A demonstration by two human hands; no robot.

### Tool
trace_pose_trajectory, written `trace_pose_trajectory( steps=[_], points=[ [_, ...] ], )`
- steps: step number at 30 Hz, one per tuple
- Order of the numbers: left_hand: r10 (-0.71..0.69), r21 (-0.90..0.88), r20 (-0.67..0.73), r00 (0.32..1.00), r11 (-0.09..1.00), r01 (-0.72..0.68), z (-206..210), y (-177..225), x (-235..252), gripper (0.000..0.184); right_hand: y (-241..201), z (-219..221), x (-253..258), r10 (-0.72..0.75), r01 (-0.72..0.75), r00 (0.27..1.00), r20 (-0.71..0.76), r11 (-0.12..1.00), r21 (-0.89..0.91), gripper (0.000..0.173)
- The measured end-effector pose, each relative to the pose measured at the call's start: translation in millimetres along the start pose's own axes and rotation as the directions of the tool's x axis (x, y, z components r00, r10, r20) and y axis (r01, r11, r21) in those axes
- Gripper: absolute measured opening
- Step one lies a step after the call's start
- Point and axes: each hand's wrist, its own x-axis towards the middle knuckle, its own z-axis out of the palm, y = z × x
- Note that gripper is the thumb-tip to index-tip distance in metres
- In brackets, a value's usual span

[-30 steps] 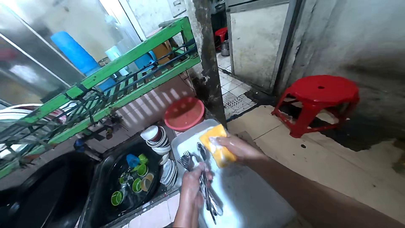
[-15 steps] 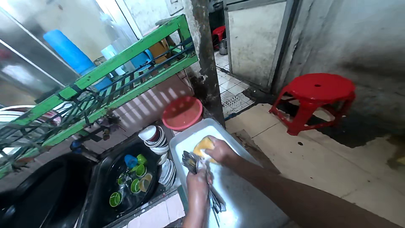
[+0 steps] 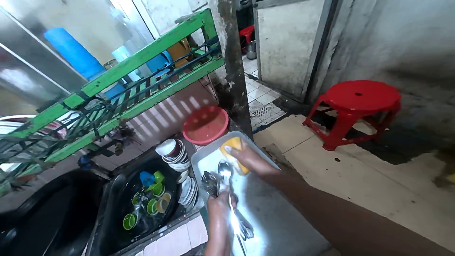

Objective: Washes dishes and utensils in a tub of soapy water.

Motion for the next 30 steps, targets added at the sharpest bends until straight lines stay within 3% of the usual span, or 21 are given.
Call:
trace_pose_trajectory(
  steps=[3, 5, 8, 10, 14, 19, 21, 23, 26, 28, 30],
  points=[
    [0.006, -0.041, 0.093, 0.996, 0.999, -0.002, -2.6, 5.1, -4.0, 0.011, 1.0, 8.1, -7.7, 0.095, -0.073, 0.977, 0.190, 0.990, -0.122, 0.046],
    [-0.036, -0.030, 0.150, 0.988, 0.999, 0.041, -5.2, 6.7, -5.4, 0.013, -7.7, 5.0, -10.7, 0.034, -0.024, 0.996, 0.088, 0.994, -0.106, 0.038],
    [-0.093, -0.036, 0.167, 0.982, 0.994, 0.100, -5.7, 0.7, -2.1, 0.015, -10.2, -1.3, 3.3, -0.027, 0.095, 0.973, -0.228, 0.951, 0.295, 0.041],
    [-0.102, -0.072, 0.128, 0.986, 0.991, 0.111, -0.8, 0.3, 1.9, 0.015, -7.3, 6.1, 0.2, 0.075, 0.065, 0.961, -0.266, 0.874, 0.482, 0.046],
    [-0.077, -0.052, 0.126, 0.989, 0.995, 0.084, -0.1, 4.7, 10.8, 0.017, 10.1, 30.3, -33.9, 0.073, -0.068, 0.997, -0.019, 0.979, 0.190, 0.048],
    [-0.070, -0.228, 0.123, 0.990, 0.969, 0.097, -14.5, 8.1, 14.6, 0.021, 1.3, -1.6, -23.0, 0.063, -0.081, 0.985, 0.162, 0.991, 0.108, 0.035],
    [-0.011, -0.325, 0.141, 0.990, 0.944, 0.056, -16.7, 12.1, 16.8, 0.022, 1.3, -7.6, -22.6, 0.076, -0.081, 0.933, 0.352, 0.997, -0.002, 0.030],
    [0.044, -0.392, 0.244, 0.969, 0.918, 0.057, -20.6, 11.5, 20.7, 0.024, 1.4, -4.0, -30.4, 0.118, -0.010, 0.854, 0.506, 0.977, -0.212, 0.033],
    [-0.001, -0.398, 0.295, 0.956, 0.909, 0.123, -23.5, 11.1, 25.8, 0.022, 0.4, 1.5, -43.3, 0.217, 0.111, 0.755, 0.619, 0.888, -0.447, 0.041],
    [-0.054, -0.419, 0.244, 0.968, 0.894, 0.156, -22.8, 15.5, 29.1, 0.021, 8.3, -3.0, -43.7, 0.271, 0.235, 0.652, 0.708, 0.816, -0.529, 0.043],
    [-0.093, -0.427, 0.180, 0.979, 0.889, 0.163, -23.1, 22.9, 32.0, 0.019, 14.2, -11.8, -40.4, 0.385, 0.274, 0.625, 0.679, 0.707, -0.652, 0.055]
  ],
)
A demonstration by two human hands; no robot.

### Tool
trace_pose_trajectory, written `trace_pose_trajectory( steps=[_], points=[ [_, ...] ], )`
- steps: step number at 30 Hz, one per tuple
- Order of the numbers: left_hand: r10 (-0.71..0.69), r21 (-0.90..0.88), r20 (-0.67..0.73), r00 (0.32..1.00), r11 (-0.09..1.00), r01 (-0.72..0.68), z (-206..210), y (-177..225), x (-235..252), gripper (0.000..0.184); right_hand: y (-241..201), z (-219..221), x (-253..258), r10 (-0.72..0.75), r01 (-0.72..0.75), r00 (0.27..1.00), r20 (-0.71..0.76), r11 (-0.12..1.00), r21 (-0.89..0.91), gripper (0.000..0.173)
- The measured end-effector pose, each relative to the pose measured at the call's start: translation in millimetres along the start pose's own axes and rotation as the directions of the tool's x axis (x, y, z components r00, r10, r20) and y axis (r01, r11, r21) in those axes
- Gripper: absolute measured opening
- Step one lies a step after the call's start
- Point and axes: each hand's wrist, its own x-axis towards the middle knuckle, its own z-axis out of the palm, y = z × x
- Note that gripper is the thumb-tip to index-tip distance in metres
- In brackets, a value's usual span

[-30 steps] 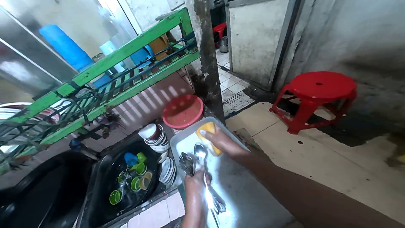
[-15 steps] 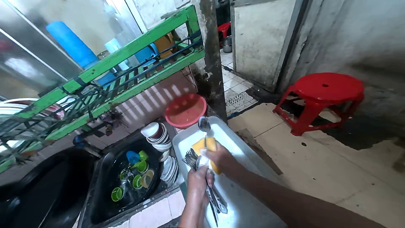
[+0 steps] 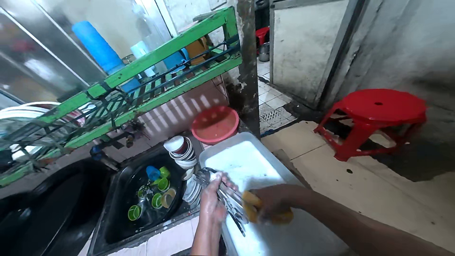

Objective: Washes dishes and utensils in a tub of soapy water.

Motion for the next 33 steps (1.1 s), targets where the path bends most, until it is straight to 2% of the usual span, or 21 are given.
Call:
trace_pose_trajectory(
  steps=[1, 3, 5, 6, 8, 9, 10, 12, 13, 14, 16, 17, 18, 19, 21, 23, 26, 27, 29, 31, 33],
  points=[
    [0.002, 0.031, -0.041, 0.999, 1.000, -0.001, 2.3, 2.5, 0.7, 0.016, 6.9, -2.2, -0.4, 0.050, -0.051, 0.998, -0.039, 0.998, -0.047, 0.059],
    [-0.014, 0.130, -0.095, 0.995, 0.991, 0.026, 5.4, 3.5, 1.1, 0.015, 20.7, -7.7, 1.0, 0.028, -0.035, 0.967, -0.253, 0.999, -0.025, 0.048],
    [-0.052, 0.244, -0.091, 0.994, 0.967, 0.073, 8.2, -1.0, -1.6, 0.016, 10.4, -13.8, -4.3, 0.017, 0.102, 0.880, -0.475, 0.970, 0.223, 0.040],
    [-0.073, 0.319, -0.085, 0.994, 0.943, 0.097, 11.2, -4.9, -4.0, 0.012, 2.3, -14.7, -7.1, -0.021, 0.232, 0.831, -0.556, 0.922, 0.311, 0.041],
    [-0.089, 0.446, -0.043, 0.995, 0.889, 0.099, 15.9, -13.7, -9.8, 0.017, -1.8, -13.8, 0.5, -0.235, 0.462, 0.741, -0.629, 0.858, 0.223, 0.042],
    [-0.100, 0.473, -0.015, 0.995, 0.876, 0.095, 17.3, -17.7, -11.7, 0.013, -2.9, -12.7, 6.0, -0.324, 0.499, 0.699, -0.638, 0.859, 0.110, 0.039],
    [-0.112, 0.477, 0.007, 0.994, 0.874, 0.095, 18.5, -20.7, -12.8, 0.010, -7.8, -13.8, 5.0, -0.324, 0.450, 0.700, -0.637, 0.892, 0.041, 0.035],
    [-0.140, 0.425, 0.020, 0.990, 0.898, 0.119, 17.9, -22.3, -13.2, 0.006, -14.3, -19.6, -1.3, -0.184, 0.311, 0.696, -0.694, 0.948, 0.060, 0.031],
    [-0.138, 0.396, 0.022, 0.990, 0.911, 0.118, 16.2, -21.6, -14.3, 0.008, -13.0, -22.5, -3.1, -0.078, 0.290, 0.658, -0.749, 0.944, 0.156, 0.032],
    [-0.119, 0.386, 0.020, 0.993, 0.917, 0.102, 14.9, -21.3, -15.1, 0.011, -10.0, -24.5, -3.2, 0.041, 0.323, 0.605, -0.795, 0.900, 0.292, 0.034],
    [-0.066, 0.388, 0.019, 0.998, 0.920, 0.054, 14.7, -20.9, -16.3, 0.013, -6.1, -23.6, -2.8, 0.243, 0.477, 0.562, -0.791, 0.685, 0.550, 0.042],
    [-0.031, 0.390, 0.012, 0.999, 0.920, 0.024, 14.8, -20.7, -16.7, 0.014, -6.1, -19.8, -2.9, 0.281, 0.537, 0.580, -0.765, 0.574, 0.618, 0.045],
    [0.011, 0.399, -0.009, 1.000, 0.917, -0.006, 15.6, -20.1, -16.9, 0.014, -7.0, -15.1, -3.9, 0.284, 0.551, 0.614, -0.737, 0.514, 0.657, 0.049],
    [0.052, 0.414, -0.028, 0.998, 0.910, -0.036, 16.9, -19.7, -17.0, 0.013, -7.9, -11.2, -4.1, 0.260, 0.523, 0.653, -0.711, 0.525, 0.672, 0.053],
    [0.106, 0.458, -0.055, 0.993, 0.886, -0.070, 21.1, -21.4, -18.4, 0.006, -8.6, -7.6, 5.2, 0.163, 0.379, 0.720, -0.675, 0.722, 0.579, 0.049],
    [0.112, 0.506, -0.082, 0.990, 0.861, -0.055, 23.8, -25.9, -22.3, 0.006, -11.1, -13.0, 13.7, 0.150, 0.207, 0.736, -0.661, 0.879, 0.430, 0.051],
    [0.118, 0.497, -0.099, 0.988, 0.866, -0.054, 22.2, -30.4, -23.6, 0.014, -13.3, -18.1, 24.8, 0.220, 0.124, 0.646, -0.731, 0.915, 0.384, 0.051],
    [0.131, 0.493, -0.106, 0.986, 0.868, -0.062, 22.5, -29.8, -23.6, 0.012, -16.2, -14.4, 25.1, 0.227, 0.115, 0.643, -0.732, 0.916, 0.385, 0.053],
    [0.149, 0.508, -0.128, 0.980, 0.859, -0.065, 23.2, -26.1, -23.8, 0.003, -19.7, -0.5, 22.6, 0.160, 0.125, 0.707, -0.689, 0.931, 0.343, 0.054],
    [0.158, 0.525, -0.127, 0.979, 0.848, -0.069, 19.3, -26.0, -24.7, 0.004, -26.5, 1.5, 14.4, 0.107, 0.100, 0.782, -0.614, 0.951, 0.294, 0.053],
    [0.142, 0.534, -0.123, 0.982, 0.844, -0.055, 14.5, -30.3, -27.6, 0.004, -26.0, -10.6, 14.7, 0.144, 0.013, 0.783, -0.605, 0.969, 0.248, 0.051]
  ],
)
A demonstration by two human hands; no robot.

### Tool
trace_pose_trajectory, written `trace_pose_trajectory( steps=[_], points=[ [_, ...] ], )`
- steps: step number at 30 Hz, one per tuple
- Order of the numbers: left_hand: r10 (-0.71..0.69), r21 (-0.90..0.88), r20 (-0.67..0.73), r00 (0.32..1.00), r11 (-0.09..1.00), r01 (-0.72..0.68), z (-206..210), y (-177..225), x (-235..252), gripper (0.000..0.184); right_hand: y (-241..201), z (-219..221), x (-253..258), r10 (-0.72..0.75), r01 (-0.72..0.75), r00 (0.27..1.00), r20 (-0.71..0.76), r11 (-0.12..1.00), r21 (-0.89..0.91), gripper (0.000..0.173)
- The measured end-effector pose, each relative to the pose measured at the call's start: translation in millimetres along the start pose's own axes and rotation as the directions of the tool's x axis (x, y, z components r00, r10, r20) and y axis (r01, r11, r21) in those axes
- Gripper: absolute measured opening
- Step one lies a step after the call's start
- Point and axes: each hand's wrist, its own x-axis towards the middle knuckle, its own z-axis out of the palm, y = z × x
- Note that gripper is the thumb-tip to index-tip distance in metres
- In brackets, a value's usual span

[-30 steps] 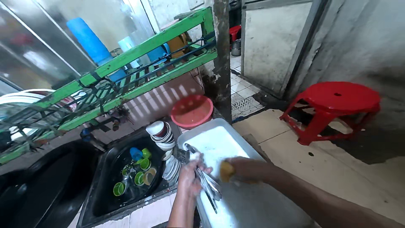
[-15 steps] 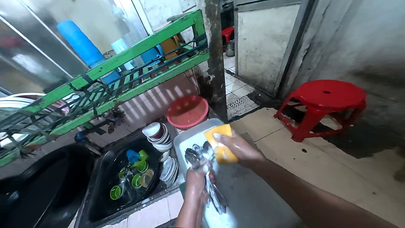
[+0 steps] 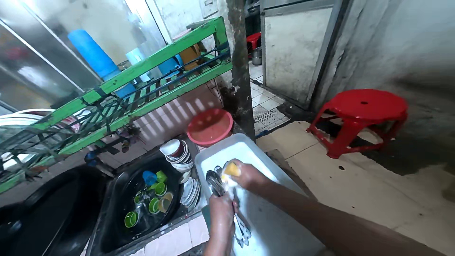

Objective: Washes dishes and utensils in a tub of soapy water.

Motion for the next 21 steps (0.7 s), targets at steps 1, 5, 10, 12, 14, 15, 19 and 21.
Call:
trace_pose_trajectory(
  steps=[1, 5, 10, 12, 14, 15, 19, 21],
  points=[
    [-0.015, -0.009, 0.005, 1.000, 1.000, 0.015, 0.2, -1.8, -2.1, 0.004, 2.8, -3.7, 7.0, 0.009, -0.010, 0.998, -0.061, 1.000, -0.018, 0.051],
    [-0.021, -0.092, 0.034, 0.999, 0.995, 0.024, -2.6, -6.1, -4.7, 0.007, 14.5, -10.4, 22.9, 0.024, 0.118, 0.917, -0.398, 0.937, 0.330, 0.058],
    [-0.001, -0.121, 0.144, 0.990, 0.992, 0.018, -3.7, -2.0, -8.5, 0.008, 11.6, -2.2, 6.0, 0.050, -0.001, 0.995, -0.081, 0.855, 0.518, 0.047],
    [-0.024, -0.073, 0.180, 0.983, 0.997, 0.038, -4.8, -1.5, -9.2, 0.013, 8.0, -7.5, 3.9, 0.027, 0.096, 0.971, -0.237, 0.864, 0.494, 0.039],
    [-0.038, -0.052, 0.196, 0.980, 0.997, 0.049, -6.1, -6.0, -6.0, 0.017, 10.9, -13.1, 11.7, 0.083, 0.262, 0.895, -0.439, 0.698, 0.667, 0.036],
    [-0.041, -0.074, 0.193, 0.980, 0.996, 0.056, -4.6, -7.3, -3.8, 0.018, 9.8, -14.8, 13.8, 0.147, 0.320, 0.871, -0.469, 0.555, 0.768, 0.037],
    [-0.021, -0.171, 0.118, 0.993, 0.984, 0.041, 5.3, -1.3, 2.6, 0.020, -3.4, 16.3, -2.6, 0.311, 0.174, 0.889, -0.336, 0.450, 0.876, 0.051],
    [-0.003, -0.163, 0.117, 0.993, 0.986, 0.022, 5.3, 0.8, 3.8, 0.017, -4.3, 29.4, -8.0, 0.267, 0.063, 0.924, -0.276, 0.603, 0.795, 0.048]
  ],
)
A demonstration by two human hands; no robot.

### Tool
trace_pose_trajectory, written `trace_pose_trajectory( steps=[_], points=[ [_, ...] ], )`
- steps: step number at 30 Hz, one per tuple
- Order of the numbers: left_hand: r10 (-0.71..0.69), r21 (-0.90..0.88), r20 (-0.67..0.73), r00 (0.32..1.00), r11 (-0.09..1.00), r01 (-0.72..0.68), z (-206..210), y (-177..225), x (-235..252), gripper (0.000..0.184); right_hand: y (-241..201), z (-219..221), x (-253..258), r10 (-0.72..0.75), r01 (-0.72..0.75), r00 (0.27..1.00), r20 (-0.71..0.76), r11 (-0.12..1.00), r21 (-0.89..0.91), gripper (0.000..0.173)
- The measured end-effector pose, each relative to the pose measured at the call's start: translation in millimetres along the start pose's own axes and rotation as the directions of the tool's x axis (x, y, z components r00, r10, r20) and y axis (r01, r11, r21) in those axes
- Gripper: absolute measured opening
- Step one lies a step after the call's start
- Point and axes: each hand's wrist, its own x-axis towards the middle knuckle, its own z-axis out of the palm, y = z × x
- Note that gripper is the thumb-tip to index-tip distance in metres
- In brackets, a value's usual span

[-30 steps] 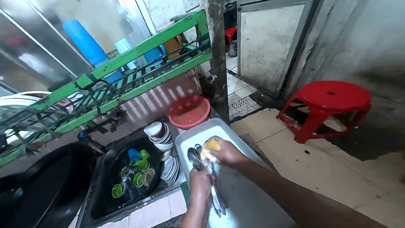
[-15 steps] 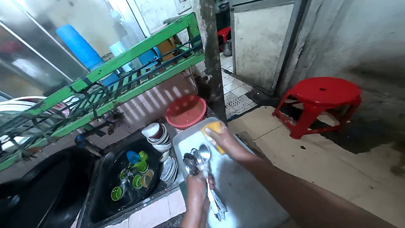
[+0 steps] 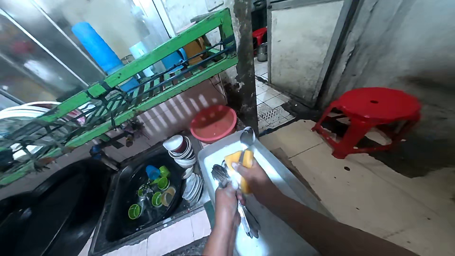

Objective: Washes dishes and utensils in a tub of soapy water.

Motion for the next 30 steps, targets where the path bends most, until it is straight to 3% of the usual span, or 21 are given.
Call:
trace_pose_trajectory(
  steps=[3, 5, 8, 10, 13, 15, 17, 19, 21, 23, 25, 28, 30],
  points=[
    [0.019, -0.061, -0.003, 1.000, 0.998, -0.019, -5.6, 0.4, -1.8, 0.011, -10.2, -20.6, 10.5, -0.012, 0.033, 0.994, 0.110, 0.982, -0.188, 0.040],
    [0.026, -0.189, -0.005, 1.000, 0.982, -0.027, -11.6, 4.4, 2.3, 0.021, -20.1, -37.5, 20.1, 0.005, 0.078, 0.971, 0.240, 0.939, -0.336, 0.041],
    [0.076, -0.267, -0.003, 0.997, 0.961, -0.074, -16.2, 5.4, 7.6, 0.018, -20.9, -37.2, 21.2, 0.226, 0.090, 0.871, 0.436, 0.799, -0.594, 0.042],
    [0.077, -0.178, 0.028, 0.997, 0.982, -0.070, -16.9, 4.4, 6.8, 0.015, -15.0, -30.9, 16.0, 0.339, 0.104, 0.784, 0.519, 0.754, -0.649, 0.043],
    [0.044, -0.065, 0.044, 0.998, 0.997, -0.041, -21.6, 16.4, 9.2, 0.020, -16.7, -28.2, 5.2, 0.385, 0.245, 0.731, 0.564, 0.622, -0.743, 0.048],
    [0.056, -0.149, 0.033, 0.998, 0.988, -0.050, -29.8, 36.7, 14.4, 0.023, -32.1, -22.4, -10.3, 0.462, 0.328, 0.714, 0.526, 0.442, -0.835, 0.047],
    [0.170, -0.253, -0.004, 0.985, 0.953, -0.165, -45.5, 62.1, 21.7, 0.024, -40.6, -26.6, -17.1, 0.492, 0.368, 0.694, 0.526, 0.386, -0.846, 0.045],
    [0.283, -0.188, -0.028, 0.959, 0.941, -0.283, -71.0, 86.5, 34.1, 0.025, -29.9, -41.0, -5.8, 0.426, 0.337, 0.735, 0.527, 0.446, -0.829, 0.044],
    [0.316, 0.120, -0.085, 0.945, 0.945, -0.305, -101.2, 108.5, 49.1, 0.025, -11.3, -51.8, 8.8, 0.278, 0.279, 0.859, 0.429, 0.450, -0.849, 0.052],
    [0.266, 0.586, -0.143, 0.953, 0.799, -0.136, -133.7, 129.4, 60.7, 0.030, 10.5, -57.6, 23.6, 0.109, 0.293, 0.925, 0.363, 0.401, -0.868, 0.059],
    [0.120, 0.862, -0.202, 0.972, 0.492, 0.119, -167.8, 136.6, 72.7, 0.039, 30.7, -61.6, 36.6, 0.015, 0.348, 0.927, 0.374, 0.332, -0.877, 0.058],
    [-0.131, 0.917, -0.345, 0.929, 0.166, 0.364, -224.5, 114.9, 86.5, 0.042, 41.4, -62.4, 50.7, 0.041, 0.381, 0.916, 0.399, 0.225, -0.897, 0.058],
    [-0.156, 0.884, -0.419, 0.894, 0.155, 0.441, -265.4, 98.9, 94.0, 0.043, 44.2, -63.2, 57.9, 0.041, 0.388, 0.915, 0.402, 0.186, -0.903, 0.064]
  ],
)
